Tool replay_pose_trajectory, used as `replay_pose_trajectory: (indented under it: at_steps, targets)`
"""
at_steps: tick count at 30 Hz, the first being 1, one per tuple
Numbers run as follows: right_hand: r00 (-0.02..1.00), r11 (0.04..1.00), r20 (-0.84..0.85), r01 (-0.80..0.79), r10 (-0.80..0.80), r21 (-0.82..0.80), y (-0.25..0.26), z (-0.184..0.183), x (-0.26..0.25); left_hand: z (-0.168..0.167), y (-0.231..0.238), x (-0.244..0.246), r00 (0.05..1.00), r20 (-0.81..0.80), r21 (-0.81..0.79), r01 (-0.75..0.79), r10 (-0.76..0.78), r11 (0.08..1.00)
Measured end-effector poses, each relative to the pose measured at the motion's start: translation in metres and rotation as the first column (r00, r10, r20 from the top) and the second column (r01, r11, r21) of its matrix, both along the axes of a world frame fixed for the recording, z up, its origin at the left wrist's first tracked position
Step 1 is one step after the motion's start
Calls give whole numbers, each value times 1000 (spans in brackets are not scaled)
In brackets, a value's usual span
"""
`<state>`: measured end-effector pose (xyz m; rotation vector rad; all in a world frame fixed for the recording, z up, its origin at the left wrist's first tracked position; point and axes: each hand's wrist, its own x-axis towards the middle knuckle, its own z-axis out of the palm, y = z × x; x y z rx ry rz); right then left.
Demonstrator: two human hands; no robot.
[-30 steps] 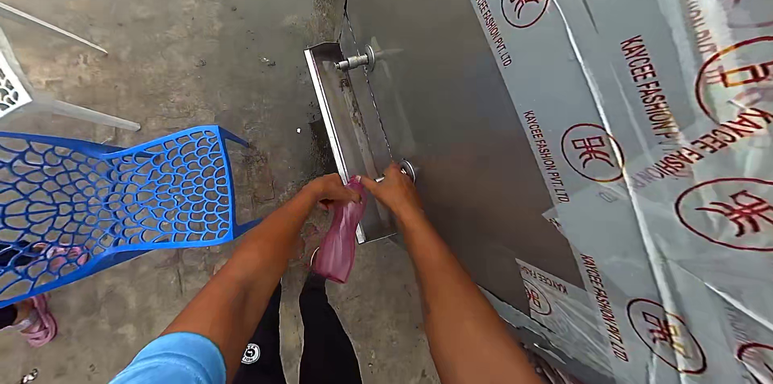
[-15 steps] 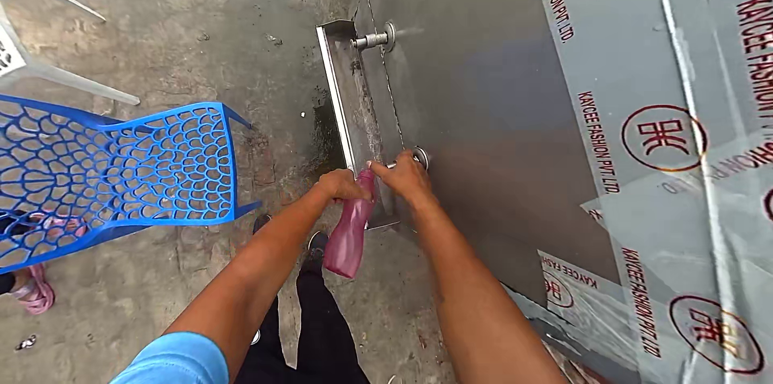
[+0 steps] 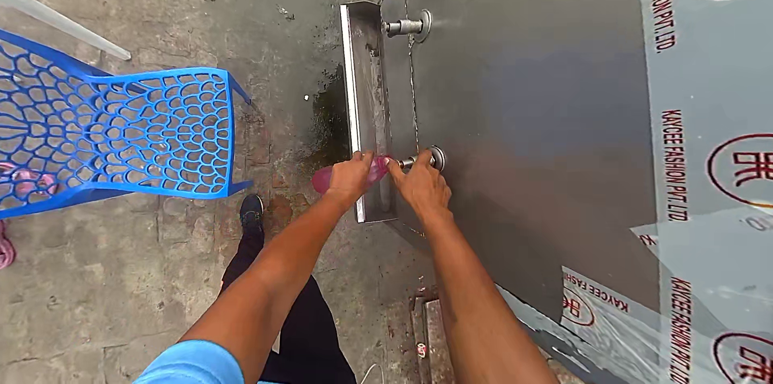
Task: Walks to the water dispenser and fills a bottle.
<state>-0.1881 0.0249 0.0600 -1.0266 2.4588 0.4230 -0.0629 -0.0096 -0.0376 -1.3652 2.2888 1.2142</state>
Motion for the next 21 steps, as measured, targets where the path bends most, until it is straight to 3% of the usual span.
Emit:
replay_pose_trajectory:
  at_steps: [4, 10, 14, 18, 21]
  targets:
    - [993, 999, 119, -16, 10, 47, -6, -6, -12, -10, -4, 0, 999, -32, -20, 9, -10, 1000]
    - [970, 997, 233, -60, 71, -52, 1, -21, -31, -15, -12, -5, 995, -68, -46, 66, -69, 997]
    - [989, 998, 143, -31, 39, -57, -3, -18, -20, -18, -16, -6, 991, -98, -72, 85, -92, 994]
    - [996, 983, -29, -79, 85, 167, -18, 3, -7, -17, -15, -6, 987, -105, -81, 110, -119, 991]
    - [990, 983, -96, -88, 105, 162, -17, 4, -8, -15, -17, -8, 985, -111, -71, 127, -134, 989]
